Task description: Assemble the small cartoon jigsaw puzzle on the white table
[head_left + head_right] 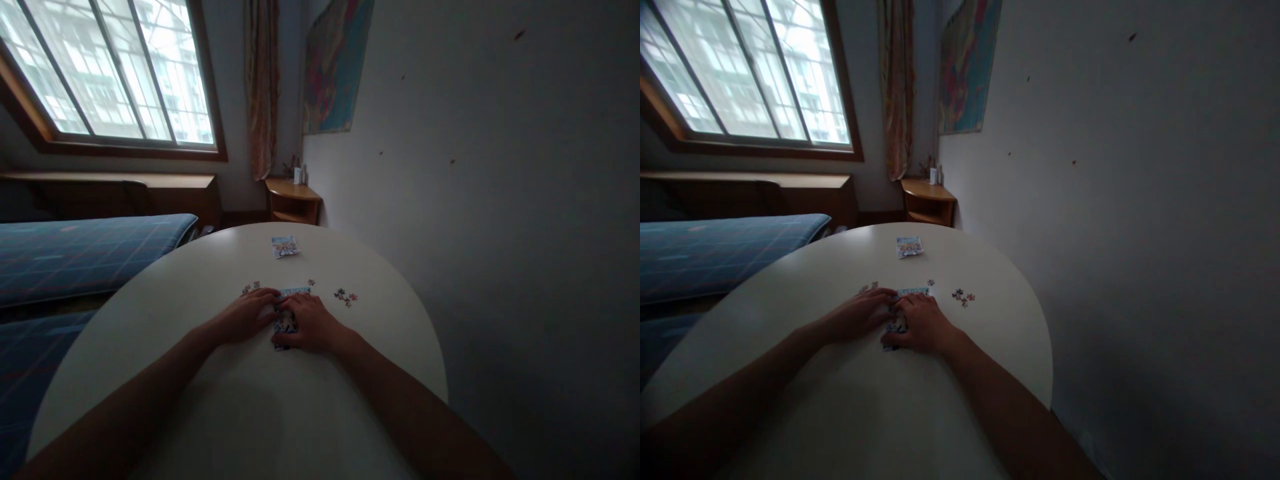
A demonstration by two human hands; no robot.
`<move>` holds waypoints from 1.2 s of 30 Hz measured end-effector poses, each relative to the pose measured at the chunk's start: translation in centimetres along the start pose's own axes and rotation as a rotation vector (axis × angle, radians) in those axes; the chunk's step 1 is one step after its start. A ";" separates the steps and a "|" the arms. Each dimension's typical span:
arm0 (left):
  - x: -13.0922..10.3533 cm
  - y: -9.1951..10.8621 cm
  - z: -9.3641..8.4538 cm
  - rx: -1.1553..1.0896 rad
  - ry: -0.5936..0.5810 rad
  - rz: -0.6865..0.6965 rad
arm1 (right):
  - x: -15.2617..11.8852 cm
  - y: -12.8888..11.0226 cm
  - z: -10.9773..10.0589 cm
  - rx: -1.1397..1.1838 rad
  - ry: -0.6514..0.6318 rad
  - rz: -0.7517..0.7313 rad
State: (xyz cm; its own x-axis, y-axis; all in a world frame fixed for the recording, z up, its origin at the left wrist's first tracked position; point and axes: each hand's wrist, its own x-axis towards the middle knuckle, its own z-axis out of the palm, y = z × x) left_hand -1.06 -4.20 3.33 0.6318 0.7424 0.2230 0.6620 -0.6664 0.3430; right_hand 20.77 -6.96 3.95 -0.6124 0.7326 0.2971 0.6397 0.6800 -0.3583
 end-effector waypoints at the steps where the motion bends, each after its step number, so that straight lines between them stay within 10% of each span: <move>1: 0.0 0.0 0.0 -0.002 0.008 0.003 | 0.0 0.0 -0.1 -0.008 -0.008 -0.010; 23: 0.0 -2.5 -0.4 0.007 0.103 0.002 | -0.2 -0.4 -2.0 -0.228 -0.073 -0.231; 36: -0.1 -5.2 -0.1 0.110 0.195 -0.229 | -0.7 5.7 -4.5 0.057 0.069 0.112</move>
State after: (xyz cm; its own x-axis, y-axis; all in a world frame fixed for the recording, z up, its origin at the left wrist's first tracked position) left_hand -4.67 -0.81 1.63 0.3786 0.8663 0.3258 0.8245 -0.4756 0.3067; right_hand 26.96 -3.46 5.70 -0.5043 0.8052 0.3120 0.6735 0.5928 -0.4416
